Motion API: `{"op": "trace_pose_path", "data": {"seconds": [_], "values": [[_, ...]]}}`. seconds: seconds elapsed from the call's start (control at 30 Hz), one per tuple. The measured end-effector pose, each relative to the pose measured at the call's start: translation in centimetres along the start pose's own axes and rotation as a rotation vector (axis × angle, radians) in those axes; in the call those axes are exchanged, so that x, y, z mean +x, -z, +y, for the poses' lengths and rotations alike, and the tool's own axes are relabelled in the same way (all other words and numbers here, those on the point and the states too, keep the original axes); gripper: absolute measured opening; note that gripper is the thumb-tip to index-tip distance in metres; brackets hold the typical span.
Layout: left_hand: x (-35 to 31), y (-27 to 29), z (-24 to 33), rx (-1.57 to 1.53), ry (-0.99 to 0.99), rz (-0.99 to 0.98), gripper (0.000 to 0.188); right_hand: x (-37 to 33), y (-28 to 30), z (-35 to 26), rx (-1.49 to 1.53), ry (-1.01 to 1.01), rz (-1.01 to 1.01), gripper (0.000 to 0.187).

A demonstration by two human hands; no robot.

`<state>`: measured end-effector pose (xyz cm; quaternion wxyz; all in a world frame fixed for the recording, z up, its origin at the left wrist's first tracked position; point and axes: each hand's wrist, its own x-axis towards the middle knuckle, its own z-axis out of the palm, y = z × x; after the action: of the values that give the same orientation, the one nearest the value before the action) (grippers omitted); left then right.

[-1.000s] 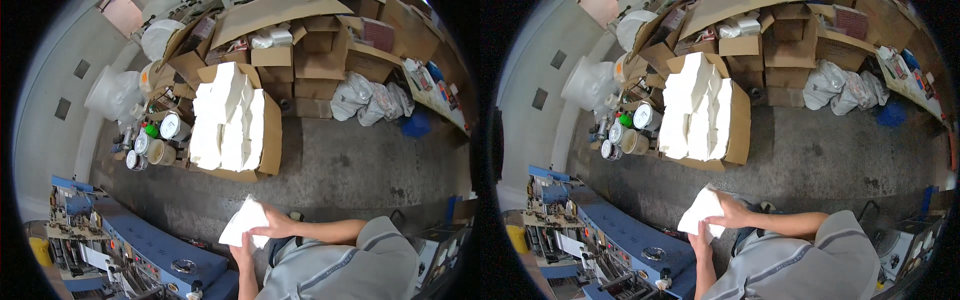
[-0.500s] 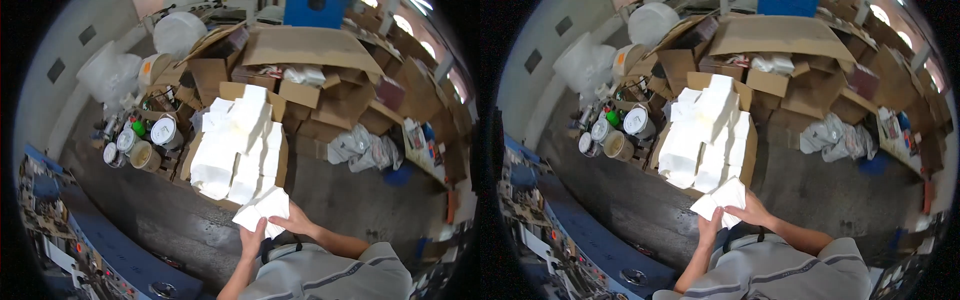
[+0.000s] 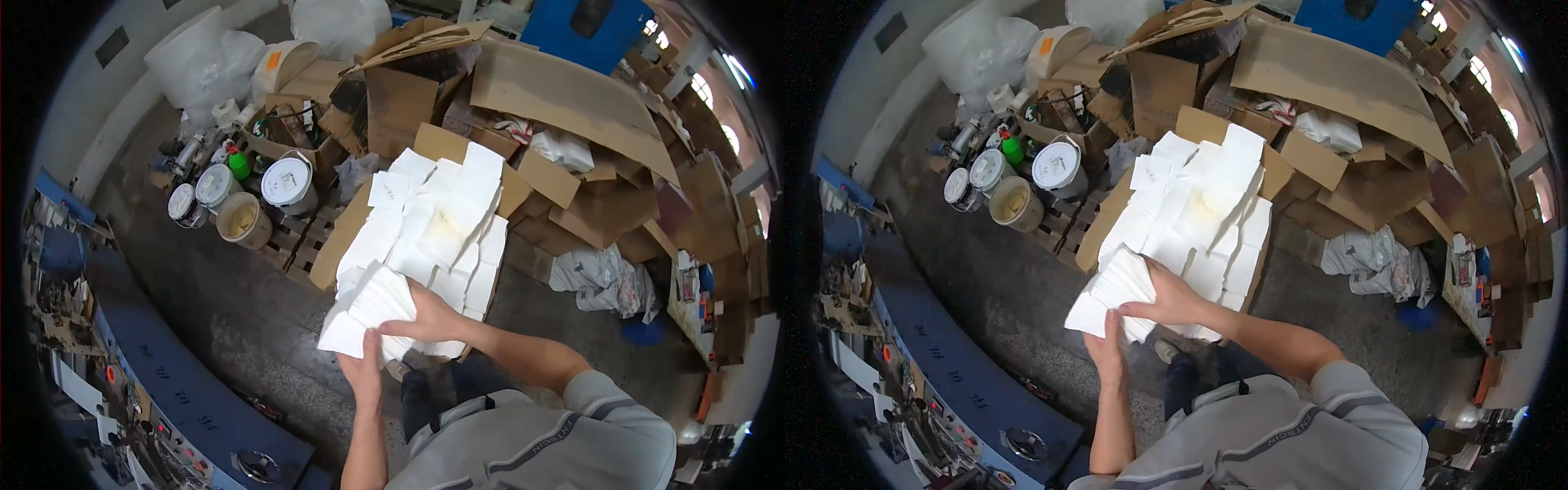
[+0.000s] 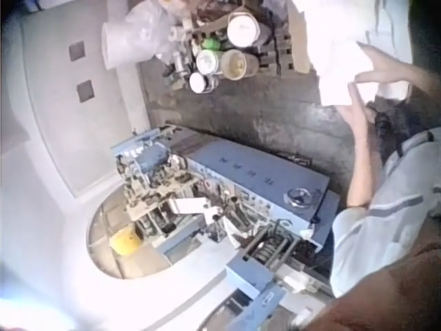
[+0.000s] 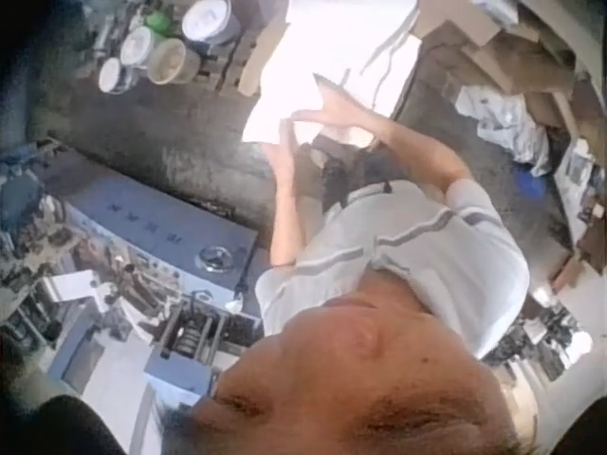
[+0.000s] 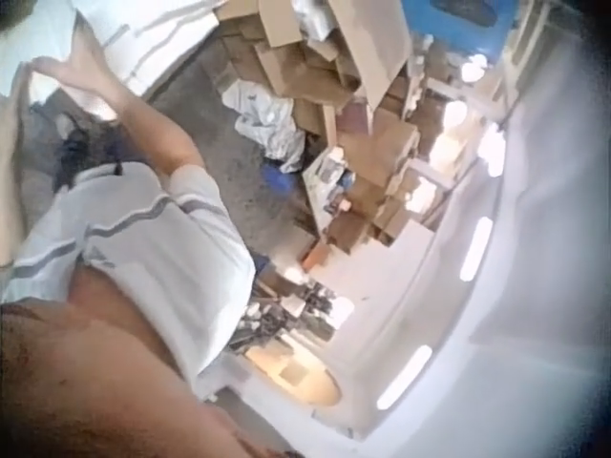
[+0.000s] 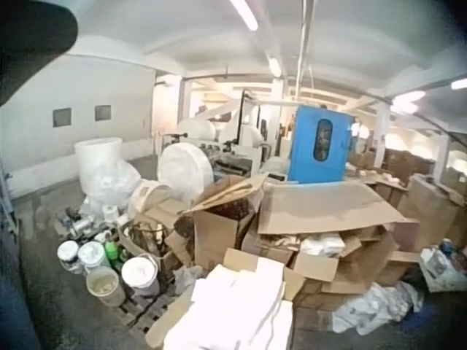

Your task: Collecting stacks of paper products from a conveyor and placing them into a cardboard box for packaging.

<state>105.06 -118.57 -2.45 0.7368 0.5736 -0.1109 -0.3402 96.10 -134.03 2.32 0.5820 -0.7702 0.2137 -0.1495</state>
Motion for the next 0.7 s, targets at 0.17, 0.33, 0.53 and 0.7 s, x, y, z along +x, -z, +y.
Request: {"op": "trace_pose_path", "data": {"seconds": [0.17, 0.33, 0.53, 0.7], "values": [[4.9, -2.9, 0.4, 0.046, -0.060, 0.090, 0.059, 5.9, 3.1, 2.7, -0.062, 0.024, -0.059, 0.092], [11.4, -5.9, -1.4, 0.096, -0.042, 0.232, 0.057, 13.4, 5.7, 8.9, 0.085, 0.014, -0.179, 0.088], [22.8, -10.0, -5.6, 0.220, -0.069, 0.226, 0.060, 24.8, 10.9, 17.4, 0.355, -0.044, -0.309, 0.074], [29.6, -15.7, -9.1, 0.306, -0.036, 0.141, 0.057, 29.3, 17.2, 22.3, 0.330, -0.103, -0.299, 0.067]]}}
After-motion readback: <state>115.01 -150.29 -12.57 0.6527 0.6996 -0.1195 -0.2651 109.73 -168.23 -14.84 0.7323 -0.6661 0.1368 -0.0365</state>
